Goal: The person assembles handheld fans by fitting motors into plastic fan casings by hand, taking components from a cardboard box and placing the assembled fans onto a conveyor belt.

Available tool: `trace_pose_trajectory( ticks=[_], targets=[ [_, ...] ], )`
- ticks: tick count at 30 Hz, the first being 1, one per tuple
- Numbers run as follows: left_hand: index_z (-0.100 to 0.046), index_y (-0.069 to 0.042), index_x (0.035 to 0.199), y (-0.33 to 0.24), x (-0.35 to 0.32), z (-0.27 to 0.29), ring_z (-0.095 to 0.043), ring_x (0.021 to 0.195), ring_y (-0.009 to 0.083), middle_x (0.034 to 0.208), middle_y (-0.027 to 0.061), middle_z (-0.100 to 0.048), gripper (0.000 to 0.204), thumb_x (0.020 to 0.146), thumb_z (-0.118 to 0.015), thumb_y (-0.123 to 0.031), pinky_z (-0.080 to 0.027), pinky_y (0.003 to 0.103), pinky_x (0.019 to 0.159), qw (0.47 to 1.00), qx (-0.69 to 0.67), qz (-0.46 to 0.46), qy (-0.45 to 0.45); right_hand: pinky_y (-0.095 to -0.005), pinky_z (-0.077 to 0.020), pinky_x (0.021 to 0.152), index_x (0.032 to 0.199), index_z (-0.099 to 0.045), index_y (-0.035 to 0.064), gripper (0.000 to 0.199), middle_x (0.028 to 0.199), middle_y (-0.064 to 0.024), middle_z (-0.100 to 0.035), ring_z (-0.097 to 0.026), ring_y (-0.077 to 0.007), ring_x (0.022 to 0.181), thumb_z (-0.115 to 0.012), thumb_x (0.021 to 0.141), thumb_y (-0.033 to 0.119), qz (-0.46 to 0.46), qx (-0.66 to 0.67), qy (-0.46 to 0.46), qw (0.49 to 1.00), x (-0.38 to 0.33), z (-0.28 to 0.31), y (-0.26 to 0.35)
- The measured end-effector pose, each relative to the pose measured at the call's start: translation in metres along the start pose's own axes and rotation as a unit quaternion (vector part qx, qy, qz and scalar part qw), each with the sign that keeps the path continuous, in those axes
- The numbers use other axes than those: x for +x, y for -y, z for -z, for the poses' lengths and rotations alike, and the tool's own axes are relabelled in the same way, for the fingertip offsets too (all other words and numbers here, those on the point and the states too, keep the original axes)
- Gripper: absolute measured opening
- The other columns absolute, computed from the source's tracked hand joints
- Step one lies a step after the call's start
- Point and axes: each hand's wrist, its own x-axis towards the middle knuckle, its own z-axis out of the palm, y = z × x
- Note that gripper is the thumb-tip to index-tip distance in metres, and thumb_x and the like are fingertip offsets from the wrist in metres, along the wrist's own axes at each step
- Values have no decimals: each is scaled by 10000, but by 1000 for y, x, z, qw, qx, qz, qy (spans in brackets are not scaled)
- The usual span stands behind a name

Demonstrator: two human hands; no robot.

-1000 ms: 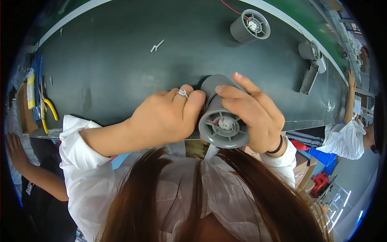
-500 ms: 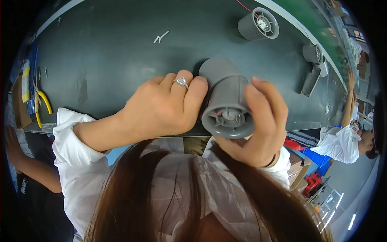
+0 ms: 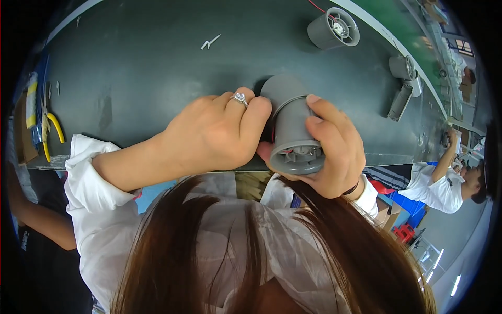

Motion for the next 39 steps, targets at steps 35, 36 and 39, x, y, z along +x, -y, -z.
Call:
trace_pose_trajectory(
  ticks=[35,36,39],
  targets=[
    [-526,31,803,-2,-8,-6,-549,519,170,706,148,-557,233,781,-598,-189,-484,239,453,995,79,-40,-38,-330,-527,498,988,-508,-96,698,862,-252,-606,-638,-295,675,-858,635,395,-26,44,108,993,7,16,-5],
    [-527,34,809,-2,-8,-6,-557,524,173,715,150,-561,235,766,-602,-184,-492,245,459,996,66,-36,-49,-331,-521,491,988,-509,-94,698,857,-257,-609,-637,-296,671,-862,629,390,-25,49,106,993,6,15,-6],
    [-530,40,817,-2,-8,-3,-567,531,172,740,157,-561,243,726,-605,-173,-505,252,471,997,67,-25,-24,-326,-510,477,989,-511,-90,697,856,-267,-614,-632,-291,648,-869,619,380,-20,55,104,993,6,15,-8]
  ],
)
